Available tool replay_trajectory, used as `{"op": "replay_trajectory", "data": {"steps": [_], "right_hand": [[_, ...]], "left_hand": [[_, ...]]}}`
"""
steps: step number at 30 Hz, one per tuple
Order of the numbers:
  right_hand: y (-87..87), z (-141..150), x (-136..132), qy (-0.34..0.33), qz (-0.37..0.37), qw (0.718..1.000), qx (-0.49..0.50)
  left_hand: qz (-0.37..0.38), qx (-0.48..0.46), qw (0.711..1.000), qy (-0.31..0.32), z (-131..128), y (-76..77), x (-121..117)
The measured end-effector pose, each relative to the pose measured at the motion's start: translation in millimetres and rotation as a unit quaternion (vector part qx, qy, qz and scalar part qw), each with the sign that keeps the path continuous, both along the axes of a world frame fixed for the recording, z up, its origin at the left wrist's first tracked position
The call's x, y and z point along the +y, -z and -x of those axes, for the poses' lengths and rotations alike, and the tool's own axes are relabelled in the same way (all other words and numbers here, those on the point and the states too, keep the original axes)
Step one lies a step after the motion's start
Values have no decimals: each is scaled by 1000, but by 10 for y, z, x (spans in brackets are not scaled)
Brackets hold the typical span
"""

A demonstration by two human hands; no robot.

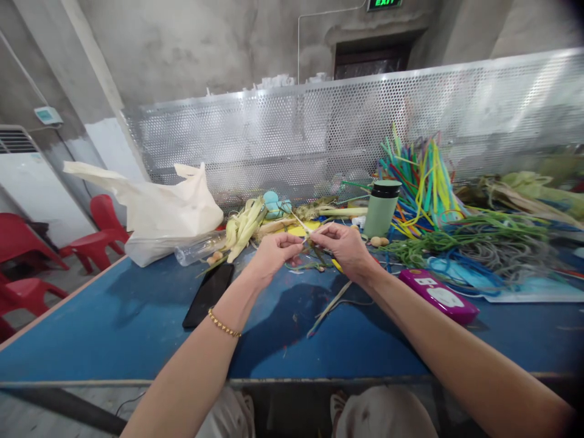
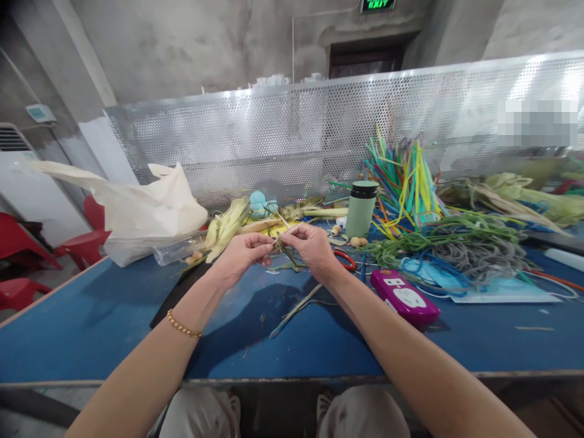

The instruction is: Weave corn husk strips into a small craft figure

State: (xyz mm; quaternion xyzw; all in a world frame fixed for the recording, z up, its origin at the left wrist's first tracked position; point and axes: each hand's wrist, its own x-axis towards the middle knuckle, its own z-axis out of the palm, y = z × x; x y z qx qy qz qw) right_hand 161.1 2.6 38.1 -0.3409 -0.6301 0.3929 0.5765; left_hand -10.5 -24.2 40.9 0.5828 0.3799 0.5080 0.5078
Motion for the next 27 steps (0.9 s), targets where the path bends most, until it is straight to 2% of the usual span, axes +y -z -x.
{"op": "replay_trajectory", "data": {"steps": [6,11,14,18,23,25,27], "right_hand": [[4,-11,8,-18,2,1000,6],[-12,30,-14,-32,5,999,-2],[-6,48,-10,-36,2,999,-2],[19,41,17,-22,5,1000,11],[35,-4,60,-3,-13,1000,19],[35,-9,60,-5,-13,1000,21],[34,-2,49,-11,-10,1000,19]], "left_hand": [[-28,31,998,-39,10,-19,5],[-82,89,985,-125,-9,-15,28],[-105,116,976,-149,-11,-31,17],[-60,75,991,-90,22,-69,0],[18,-36,999,-17,89,-75,17],[36,-42,998,10,86,-51,24],[29,-7,999,19,66,-25,25]]}}
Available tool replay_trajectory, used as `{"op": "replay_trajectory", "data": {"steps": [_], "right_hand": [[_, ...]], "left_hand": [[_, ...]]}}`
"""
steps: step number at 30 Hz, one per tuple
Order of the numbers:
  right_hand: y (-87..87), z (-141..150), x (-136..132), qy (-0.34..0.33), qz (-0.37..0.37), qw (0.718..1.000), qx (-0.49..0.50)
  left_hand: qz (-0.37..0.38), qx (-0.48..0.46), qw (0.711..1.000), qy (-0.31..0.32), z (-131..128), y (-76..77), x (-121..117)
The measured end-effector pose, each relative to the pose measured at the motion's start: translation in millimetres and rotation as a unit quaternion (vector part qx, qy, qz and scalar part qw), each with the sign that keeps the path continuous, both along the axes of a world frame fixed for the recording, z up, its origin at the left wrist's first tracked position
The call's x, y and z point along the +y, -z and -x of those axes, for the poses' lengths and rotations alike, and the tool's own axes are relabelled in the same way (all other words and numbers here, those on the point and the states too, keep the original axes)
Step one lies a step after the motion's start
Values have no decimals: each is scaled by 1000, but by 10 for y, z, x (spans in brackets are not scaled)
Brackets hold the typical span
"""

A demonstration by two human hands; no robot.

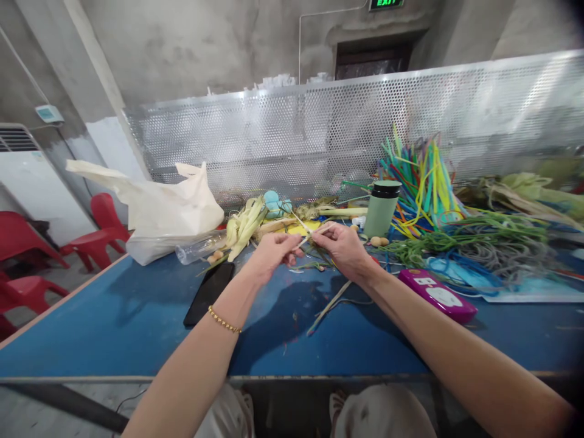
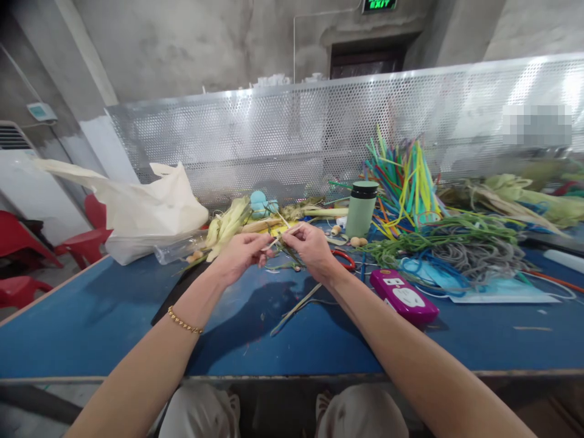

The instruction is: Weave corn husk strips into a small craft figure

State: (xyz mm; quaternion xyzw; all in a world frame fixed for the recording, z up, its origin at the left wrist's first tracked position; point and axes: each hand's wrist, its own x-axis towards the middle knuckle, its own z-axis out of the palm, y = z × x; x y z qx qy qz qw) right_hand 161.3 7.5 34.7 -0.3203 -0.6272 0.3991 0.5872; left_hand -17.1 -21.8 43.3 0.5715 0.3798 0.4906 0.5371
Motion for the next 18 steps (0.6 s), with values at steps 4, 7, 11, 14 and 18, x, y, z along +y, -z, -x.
{"op": "replay_trajectory", "data": {"steps": [4,7,11,14,18], "right_hand": [[-2,26,-26,-1,3,1000,-13],[3,47,-31,8,7,1000,-18],[19,63,-19,7,9,1000,-11],[27,46,5,-11,26,1000,10],[28,-1,39,-42,48,997,42]], "left_hand": [[-56,77,994,-52,-42,15,-8],[-122,127,979,-107,-60,7,-13],[-186,171,956,-152,-77,22,-8],[-190,161,959,-136,-72,44,11],[-112,93,987,-61,-35,50,30]]}}
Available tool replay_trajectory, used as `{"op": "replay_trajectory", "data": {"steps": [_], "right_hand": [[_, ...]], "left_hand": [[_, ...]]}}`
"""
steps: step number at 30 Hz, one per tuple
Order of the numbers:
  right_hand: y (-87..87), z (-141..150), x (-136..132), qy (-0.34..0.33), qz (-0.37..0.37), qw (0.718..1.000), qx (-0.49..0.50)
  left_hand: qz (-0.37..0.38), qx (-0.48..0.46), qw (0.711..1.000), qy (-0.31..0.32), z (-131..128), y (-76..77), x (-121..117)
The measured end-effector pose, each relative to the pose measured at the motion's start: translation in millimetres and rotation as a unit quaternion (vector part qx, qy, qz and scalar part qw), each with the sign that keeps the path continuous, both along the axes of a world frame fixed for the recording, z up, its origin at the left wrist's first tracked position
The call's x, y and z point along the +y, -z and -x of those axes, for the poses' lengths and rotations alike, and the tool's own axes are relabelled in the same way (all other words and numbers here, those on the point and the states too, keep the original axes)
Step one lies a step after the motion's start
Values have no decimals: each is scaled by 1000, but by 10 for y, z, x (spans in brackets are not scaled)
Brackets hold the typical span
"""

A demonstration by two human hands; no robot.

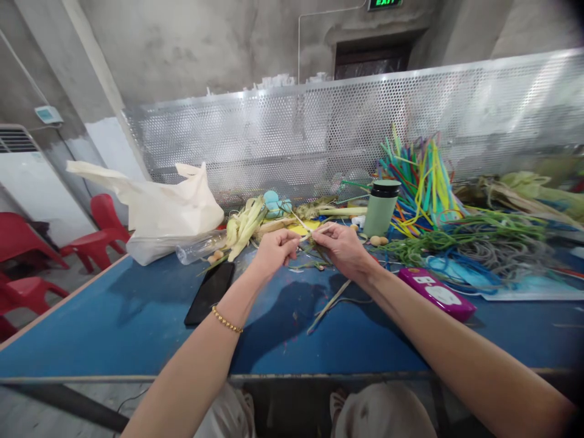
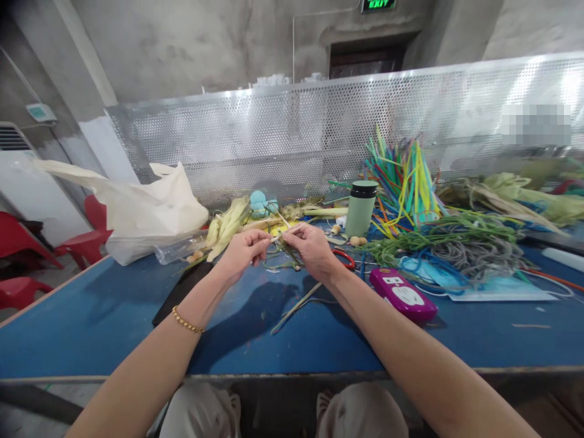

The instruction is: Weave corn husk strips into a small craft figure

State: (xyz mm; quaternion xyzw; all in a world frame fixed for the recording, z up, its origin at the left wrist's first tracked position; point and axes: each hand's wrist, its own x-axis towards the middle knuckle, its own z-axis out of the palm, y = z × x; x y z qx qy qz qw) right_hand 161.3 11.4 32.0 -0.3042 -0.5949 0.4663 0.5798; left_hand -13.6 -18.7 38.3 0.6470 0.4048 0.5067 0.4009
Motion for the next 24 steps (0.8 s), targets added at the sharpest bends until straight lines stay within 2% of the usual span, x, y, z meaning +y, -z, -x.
{"op": "replay_trajectory", "data": {"steps": [3,5,11,15,17,21,24], "right_hand": [[-3,-21,7,-7,5,1000,12],[-6,-22,-1,-6,5,1000,9],[-14,20,-36,-2,0,1000,-1],[-14,59,-34,9,3,1000,-1],[-10,64,-27,17,6,1000,3],[3,51,-9,50,24,998,18],[10,55,-5,47,50,996,58]], "left_hand": [[67,-45,996,42,12,-13,-14],[77,-48,995,46,1,-21,-33],[23,6,1000,5,-35,-26,-46],[-55,63,995,-53,-9,-19,-14],[-57,62,995,-47,4,-20,-2],[31,-65,997,-25,-9,-28,-4],[133,-163,978,-1,-76,-7,-26]]}}
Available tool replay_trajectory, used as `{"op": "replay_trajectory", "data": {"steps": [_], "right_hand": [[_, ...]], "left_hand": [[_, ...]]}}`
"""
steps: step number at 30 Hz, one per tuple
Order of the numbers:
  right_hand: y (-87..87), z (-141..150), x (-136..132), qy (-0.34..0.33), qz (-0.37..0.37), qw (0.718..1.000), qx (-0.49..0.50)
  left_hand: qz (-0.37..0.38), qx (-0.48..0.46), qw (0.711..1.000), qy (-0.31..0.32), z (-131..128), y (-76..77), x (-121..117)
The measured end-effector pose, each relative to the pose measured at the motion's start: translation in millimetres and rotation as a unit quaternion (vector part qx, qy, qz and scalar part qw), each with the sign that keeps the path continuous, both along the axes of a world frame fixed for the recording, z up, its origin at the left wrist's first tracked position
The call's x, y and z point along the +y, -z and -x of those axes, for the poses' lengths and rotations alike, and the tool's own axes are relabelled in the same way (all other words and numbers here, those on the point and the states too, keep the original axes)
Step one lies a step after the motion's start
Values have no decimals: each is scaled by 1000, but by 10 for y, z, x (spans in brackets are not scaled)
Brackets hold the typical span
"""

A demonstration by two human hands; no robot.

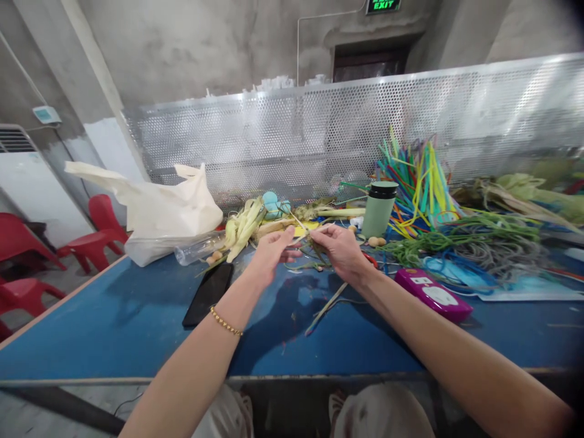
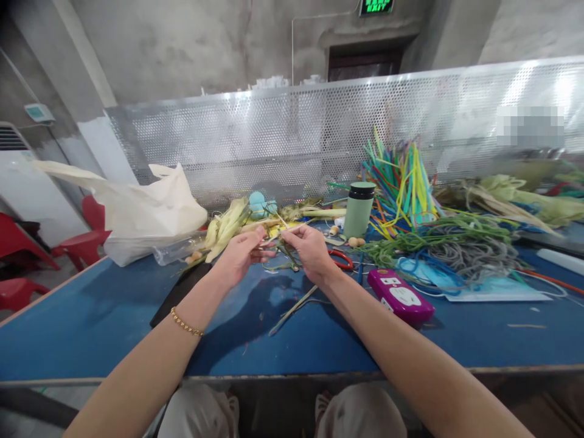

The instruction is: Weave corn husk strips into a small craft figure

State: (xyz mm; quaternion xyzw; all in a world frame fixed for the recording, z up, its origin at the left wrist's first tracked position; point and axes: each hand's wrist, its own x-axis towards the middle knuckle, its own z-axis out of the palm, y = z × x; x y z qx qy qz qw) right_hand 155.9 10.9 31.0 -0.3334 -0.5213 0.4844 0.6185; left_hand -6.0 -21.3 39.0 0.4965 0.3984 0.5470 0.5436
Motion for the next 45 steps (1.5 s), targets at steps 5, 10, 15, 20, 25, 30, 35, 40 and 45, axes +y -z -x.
{"op": "replay_trajectory", "data": {"steps": [5,10,15,20,25,30,35,40,45], "right_hand": [[4,37,-23,-26,36,998,52],[21,37,-9,-9,34,999,39],[24,15,35,35,-7,999,12],[1,19,4,37,-12,999,10],[23,58,-24,31,-11,999,21],[51,132,-72,6,16,1000,6],[37,132,-114,-17,12,999,-25],[33,120,-131,21,-22,994,-101],[-42,-4,-60,83,-53,980,-173]], "left_hand": [[30,-53,994,95,-180,117,-56],[-17,6,998,68,-244,171,-78],[-69,161,984,-5,-151,95,-53],[-158,278,946,-57,-57,19,-38],[9,33,999,-23,-50,-11,-13],[-28,8,999,-26,-95,2,-40],[-56,20,997,-42,-123,43,-49],[-49,43,997,-47,-99,33,-29],[-24,20,999,-6,-51,23,-8]]}}
